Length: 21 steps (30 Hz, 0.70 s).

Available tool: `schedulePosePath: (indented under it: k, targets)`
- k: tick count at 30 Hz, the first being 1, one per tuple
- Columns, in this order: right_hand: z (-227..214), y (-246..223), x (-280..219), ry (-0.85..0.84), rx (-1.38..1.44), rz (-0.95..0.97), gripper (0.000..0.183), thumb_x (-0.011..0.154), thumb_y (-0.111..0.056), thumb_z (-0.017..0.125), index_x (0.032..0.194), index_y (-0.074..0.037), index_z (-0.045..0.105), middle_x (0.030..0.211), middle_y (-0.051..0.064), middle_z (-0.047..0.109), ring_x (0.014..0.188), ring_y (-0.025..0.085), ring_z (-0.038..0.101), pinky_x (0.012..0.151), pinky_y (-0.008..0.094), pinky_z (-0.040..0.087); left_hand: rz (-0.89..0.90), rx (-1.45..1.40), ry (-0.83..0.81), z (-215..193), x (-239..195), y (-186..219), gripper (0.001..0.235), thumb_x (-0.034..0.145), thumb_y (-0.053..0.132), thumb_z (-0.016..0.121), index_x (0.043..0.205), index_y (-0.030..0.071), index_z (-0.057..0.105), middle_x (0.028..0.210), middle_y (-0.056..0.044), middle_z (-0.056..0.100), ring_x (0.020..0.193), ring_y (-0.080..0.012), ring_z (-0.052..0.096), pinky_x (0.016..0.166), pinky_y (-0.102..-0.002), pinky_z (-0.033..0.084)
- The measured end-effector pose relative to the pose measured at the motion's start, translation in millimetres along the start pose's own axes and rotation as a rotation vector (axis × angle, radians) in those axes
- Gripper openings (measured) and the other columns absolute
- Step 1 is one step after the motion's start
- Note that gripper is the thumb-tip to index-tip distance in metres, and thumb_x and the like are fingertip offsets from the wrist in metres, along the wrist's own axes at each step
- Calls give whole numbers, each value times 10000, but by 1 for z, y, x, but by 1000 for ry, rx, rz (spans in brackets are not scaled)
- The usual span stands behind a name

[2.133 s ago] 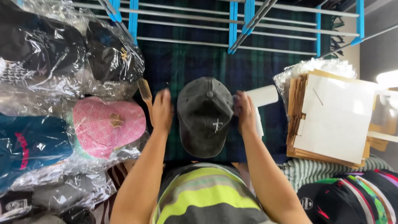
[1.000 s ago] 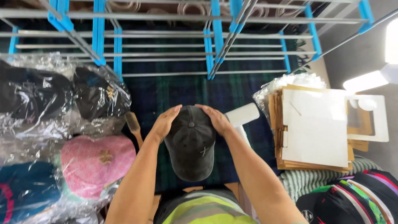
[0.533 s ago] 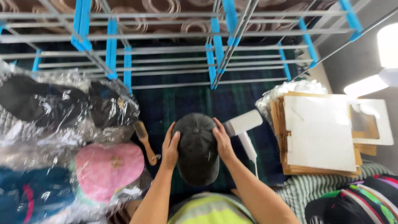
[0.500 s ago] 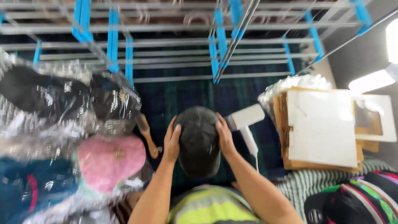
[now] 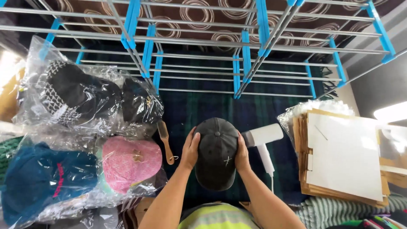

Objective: The person places a beige cap into a cardboard box with a clear window and secures the lid. They then place the box on a metal rack. The person picks up a dark-colored cap, places it on a wooden form, and brushes the cap with a wooden brush.

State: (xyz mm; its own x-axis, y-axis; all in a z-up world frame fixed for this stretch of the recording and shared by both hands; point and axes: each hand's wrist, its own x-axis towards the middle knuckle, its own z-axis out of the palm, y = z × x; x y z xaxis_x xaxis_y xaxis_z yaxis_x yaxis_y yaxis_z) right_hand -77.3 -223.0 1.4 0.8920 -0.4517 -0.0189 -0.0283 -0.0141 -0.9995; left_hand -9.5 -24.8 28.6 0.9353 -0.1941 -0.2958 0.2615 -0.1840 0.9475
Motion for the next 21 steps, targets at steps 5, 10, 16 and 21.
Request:
schedulePosePath:
  k: [5,10,16,21]
  targets:
    - [-2,4,-8,-22,-71,3,549,1125,-395,280,1509,-68,498,1521,209,505,1462,332,403,1260,472,220,-70,75,-29,-2,2,-11,773,970,740,398,1573,258,421,1582,-104,455,1468,-275,408,1228,-430,321]
    - [-10,21,-1,-31,4,46,532,1131,-410,288,1530,-118,485,1539,131,499,1434,267,452,1238,441,293,-66,84,-52,-5,6,-23,840,974,787,335,1591,219,388,1590,-124,437,1473,-268,405,1224,-422,328]
    - [-21,26,-8,36,44,116,556,1107,-468,386,1556,-149,464,1553,140,488,1420,320,467,1128,476,412,-215,-264,213,-16,-41,-86,531,1076,438,491,1449,63,539,1200,-222,658,1042,-322,662,838,-441,566]
    - [-19,-2,-2,56,-153,33,498,1105,-458,403,1497,-189,552,1513,118,539,1407,306,489,1164,445,388,-319,-583,104,-2,-50,-110,390,1005,151,600,1353,-18,553,916,-83,558,735,-181,552,578,-272,456]
